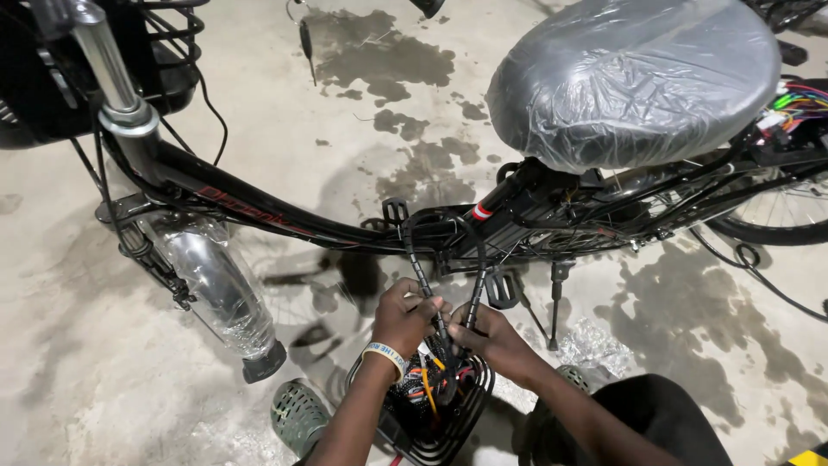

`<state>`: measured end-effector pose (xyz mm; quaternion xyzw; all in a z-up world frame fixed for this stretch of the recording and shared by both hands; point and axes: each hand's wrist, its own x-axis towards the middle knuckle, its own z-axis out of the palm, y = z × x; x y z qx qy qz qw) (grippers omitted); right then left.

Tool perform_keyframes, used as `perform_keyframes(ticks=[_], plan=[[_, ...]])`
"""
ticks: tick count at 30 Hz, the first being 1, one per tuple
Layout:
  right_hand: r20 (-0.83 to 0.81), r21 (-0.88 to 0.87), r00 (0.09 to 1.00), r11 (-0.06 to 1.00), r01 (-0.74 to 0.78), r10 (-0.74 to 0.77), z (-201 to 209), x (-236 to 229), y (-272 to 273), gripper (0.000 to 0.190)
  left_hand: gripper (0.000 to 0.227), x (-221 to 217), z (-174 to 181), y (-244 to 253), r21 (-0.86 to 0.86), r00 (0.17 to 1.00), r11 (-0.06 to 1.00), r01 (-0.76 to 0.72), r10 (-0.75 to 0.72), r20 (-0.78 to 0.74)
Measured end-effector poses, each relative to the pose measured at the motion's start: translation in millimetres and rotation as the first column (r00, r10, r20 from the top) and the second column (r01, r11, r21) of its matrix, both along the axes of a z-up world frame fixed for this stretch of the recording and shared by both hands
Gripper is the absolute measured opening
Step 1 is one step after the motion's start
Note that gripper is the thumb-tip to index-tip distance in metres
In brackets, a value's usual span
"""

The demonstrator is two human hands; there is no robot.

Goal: The person is assembling the electrical components of an electric bicycle. They are seen organizing and securing wires near the rear wheel and motor controller using zip ties. The person also handles a silver controller box and various colored wires, ensuring they are neatly arranged along the frame.

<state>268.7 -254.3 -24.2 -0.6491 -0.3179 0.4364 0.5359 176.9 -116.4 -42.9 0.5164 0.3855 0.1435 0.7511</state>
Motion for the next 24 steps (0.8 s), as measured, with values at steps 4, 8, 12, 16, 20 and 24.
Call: perform_keyframes(ticks=[4,8,12,16,20,24], plan=[[-0.202,-0.084,0.979,0.996,-0.003,-0.014,-24,39,2,0.013,0.019,22,9,5,0.066,0.998,0.997,-0.038,0.034,0.049],[-0.116,0.017,0.991,0.998,0.064,-0.062,-12,60,9,0.027,0.021,36,17,2,0.114,0.994,0.989,0.097,-0.091,-0.059],[0.011,0.017,0.993,0.993,0.115,-0.115,-32,73,17,0.034,0.017,63,-29,5,0.098,0.991,0.988,0.12,-0.114,-0.067],[0.004,-0.015,0.987,0.987,0.158,-0.158,-15,73,19,0.028,0.008,79,-26,-10,0.082,0.993,0.991,0.106,-0.102,-0.05],[0.052,-0.041,0.988,0.988,0.15,-0.148,-5,77,13,0.03,0.006,91,-30,-13,0.169,0.989,0.977,0.129,-0.113,-0.097],[0.066,-0.102,0.977,0.972,0.211,-0.205,8,71,0,0.033,0.008,92,-14,-19,0.155,0.99,0.981,0.112,-0.098,-0.098]])
